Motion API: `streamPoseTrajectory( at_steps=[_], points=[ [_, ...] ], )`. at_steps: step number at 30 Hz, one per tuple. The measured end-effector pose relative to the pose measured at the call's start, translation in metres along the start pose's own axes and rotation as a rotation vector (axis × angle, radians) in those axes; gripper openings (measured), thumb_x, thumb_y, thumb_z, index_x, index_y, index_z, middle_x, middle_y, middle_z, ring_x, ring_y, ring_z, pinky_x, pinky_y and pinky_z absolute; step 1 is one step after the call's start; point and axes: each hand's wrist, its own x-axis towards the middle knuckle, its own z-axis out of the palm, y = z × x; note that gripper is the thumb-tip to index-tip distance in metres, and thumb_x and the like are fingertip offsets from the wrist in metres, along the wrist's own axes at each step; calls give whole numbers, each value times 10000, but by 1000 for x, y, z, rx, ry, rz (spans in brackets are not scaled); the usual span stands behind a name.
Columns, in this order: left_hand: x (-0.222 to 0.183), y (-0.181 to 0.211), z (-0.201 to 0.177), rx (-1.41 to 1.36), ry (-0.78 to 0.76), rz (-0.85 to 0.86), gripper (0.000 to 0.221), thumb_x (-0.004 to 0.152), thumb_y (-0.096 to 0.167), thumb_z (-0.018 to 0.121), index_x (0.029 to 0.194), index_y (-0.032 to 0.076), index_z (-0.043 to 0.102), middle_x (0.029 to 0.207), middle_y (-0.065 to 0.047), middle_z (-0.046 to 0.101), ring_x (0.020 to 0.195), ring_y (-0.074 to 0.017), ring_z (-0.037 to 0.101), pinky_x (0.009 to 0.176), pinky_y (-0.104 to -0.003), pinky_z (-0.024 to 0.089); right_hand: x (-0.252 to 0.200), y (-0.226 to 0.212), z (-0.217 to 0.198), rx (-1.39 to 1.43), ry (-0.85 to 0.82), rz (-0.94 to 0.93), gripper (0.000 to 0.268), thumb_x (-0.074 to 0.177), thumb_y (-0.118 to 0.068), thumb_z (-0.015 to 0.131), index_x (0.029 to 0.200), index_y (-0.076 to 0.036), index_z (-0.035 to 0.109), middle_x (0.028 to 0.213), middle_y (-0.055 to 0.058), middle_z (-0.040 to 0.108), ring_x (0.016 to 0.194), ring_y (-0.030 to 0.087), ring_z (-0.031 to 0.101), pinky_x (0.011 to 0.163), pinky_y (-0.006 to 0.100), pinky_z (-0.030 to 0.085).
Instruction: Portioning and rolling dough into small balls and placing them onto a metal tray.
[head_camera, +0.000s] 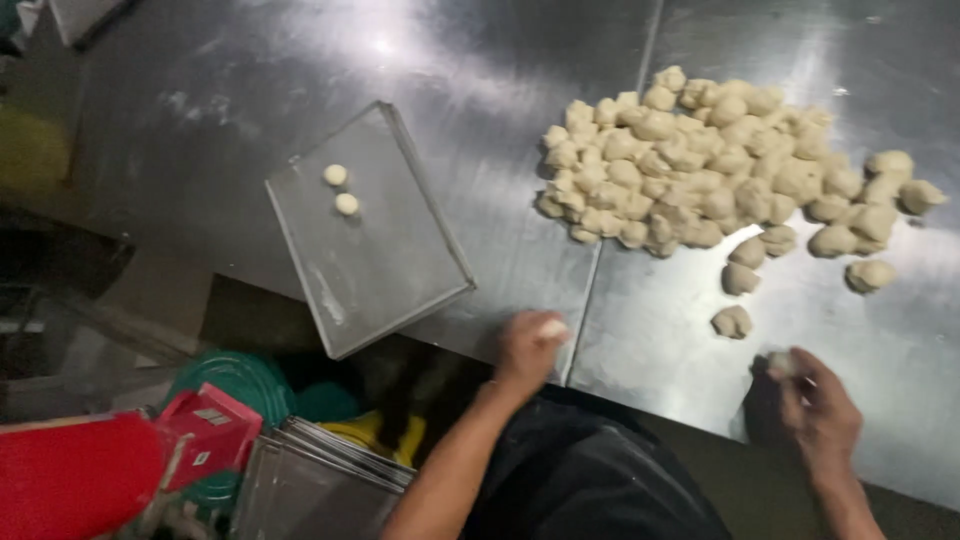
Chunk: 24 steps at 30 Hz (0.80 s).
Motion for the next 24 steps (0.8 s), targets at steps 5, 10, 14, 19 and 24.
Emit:
streamPoseTrajectory(
  at_steps=[5,10,14,19,24],
  points=[
    [58,-101,-156,360,336,-115,435,764,159,857,1142,24,689,1147,-212,606,982,-386,632,815,-469,536,32,-91,63,160,73,361,404,1029,-152,729,1400,-31,629,1075,145,699,911,206,673,785,334,551],
    [112,-149,-250,467,358,-274,472,832,151,804,1256,11,650,1174,-203,642,1004,-389,654,838,-479,536,85,-223,197,445,-177,34,471,910,-52,698,1358,-15,554,1205,94,643,969,162,702,824,311,587],
    [123,-178,-273,424,250,-317,426,785,192,844,1165,60,703,1103,-153,689,991,-375,668,820,-471,535,109,-335,285,424,-495,-229,474,860,-111,792,1294,-45,614,1111,125,695,856,222,737,714,337,599],
    [132,-182,-290,373,121,-332,377,769,215,855,1106,96,736,1073,-134,698,979,-375,672,809,-470,536,116,-404,369,303,-560,-502,446,845,-186,818,1241,-71,649,1159,151,692,938,338,711,763,403,583],
    [135,-199,-289,330,53,-352,397,747,217,860,1101,93,727,1072,-148,684,970,-390,665,810,-474,537,109,-402,407,-37,-576,-552,509,817,-257,810,1277,-110,648,1122,119,669,973,334,662,811,455,518]
  ],
)
